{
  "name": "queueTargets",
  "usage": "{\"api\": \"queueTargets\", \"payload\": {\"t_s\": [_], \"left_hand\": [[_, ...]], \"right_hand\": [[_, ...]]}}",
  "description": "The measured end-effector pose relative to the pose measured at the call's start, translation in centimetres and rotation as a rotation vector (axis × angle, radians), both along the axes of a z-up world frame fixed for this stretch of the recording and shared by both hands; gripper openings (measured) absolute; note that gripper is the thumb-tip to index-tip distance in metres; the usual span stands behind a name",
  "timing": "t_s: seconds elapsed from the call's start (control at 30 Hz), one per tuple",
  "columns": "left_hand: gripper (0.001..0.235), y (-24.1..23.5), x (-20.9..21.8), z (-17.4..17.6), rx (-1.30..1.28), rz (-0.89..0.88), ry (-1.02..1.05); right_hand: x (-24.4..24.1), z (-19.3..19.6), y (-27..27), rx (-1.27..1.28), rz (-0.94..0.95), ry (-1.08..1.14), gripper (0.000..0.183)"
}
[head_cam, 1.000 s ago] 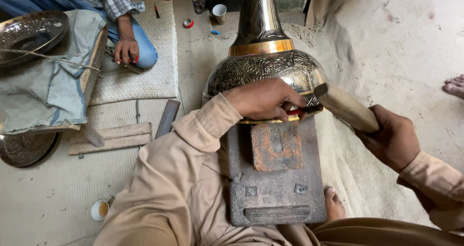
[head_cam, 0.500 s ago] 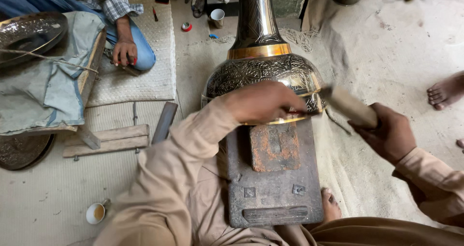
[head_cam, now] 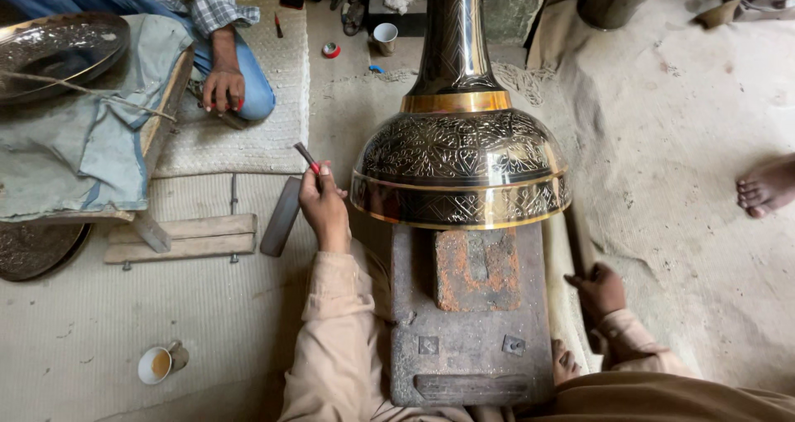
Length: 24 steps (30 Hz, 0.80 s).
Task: The person uses a small chisel and a wooden mallet to engrave intricate patterns onto the surface of a large metal vase. They repeatedly tap the chisel to create detailed designs on the vase's body.
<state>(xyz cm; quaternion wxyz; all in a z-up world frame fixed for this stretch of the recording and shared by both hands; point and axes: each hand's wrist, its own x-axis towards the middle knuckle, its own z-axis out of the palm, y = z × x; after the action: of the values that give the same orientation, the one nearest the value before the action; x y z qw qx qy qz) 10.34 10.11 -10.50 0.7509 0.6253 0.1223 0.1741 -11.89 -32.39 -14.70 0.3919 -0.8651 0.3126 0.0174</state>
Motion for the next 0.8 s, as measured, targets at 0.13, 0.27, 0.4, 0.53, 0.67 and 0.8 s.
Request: {"api": "queueTargets", "payload": {"t_s": [0.13,0.27,0.4,0.53,0.67,0.8], "left_hand": [[0.022,0.9,2.9,-4.2,0.108,-0.072,0.105],[0.022,1.1,5.0,-6.4,0.204,-0.232,0.097],[0.019,0.9,5.9,-5.5,-0.023,-0.332,0.433],[0.02,0.8,5.5,-4.1,-0.066,-0.339,0.512],[0.026,0.5,4.4,-3.9,-0.079,-0.335,0.355],[0.025,-0.1,3.3,-3.9,-0.223,-0.314,0.399]], "right_hand": [[1.7,1.7,2.4,0.033,-0.026,-0.142,0.05],[6.7,6.5,1.4,0.342,-0.153,-0.511,0.047],[11.2,11.8,0.7,0.652,-0.132,-0.449,0.06],[13.5,11.9,3.7,0.796,-0.051,-0.467,0.065],[13.5,9.3,5.7,0.47,0.058,-0.6,0.059],[14.5,8.8,4.5,0.51,-0.013,-0.556,0.052]]}}
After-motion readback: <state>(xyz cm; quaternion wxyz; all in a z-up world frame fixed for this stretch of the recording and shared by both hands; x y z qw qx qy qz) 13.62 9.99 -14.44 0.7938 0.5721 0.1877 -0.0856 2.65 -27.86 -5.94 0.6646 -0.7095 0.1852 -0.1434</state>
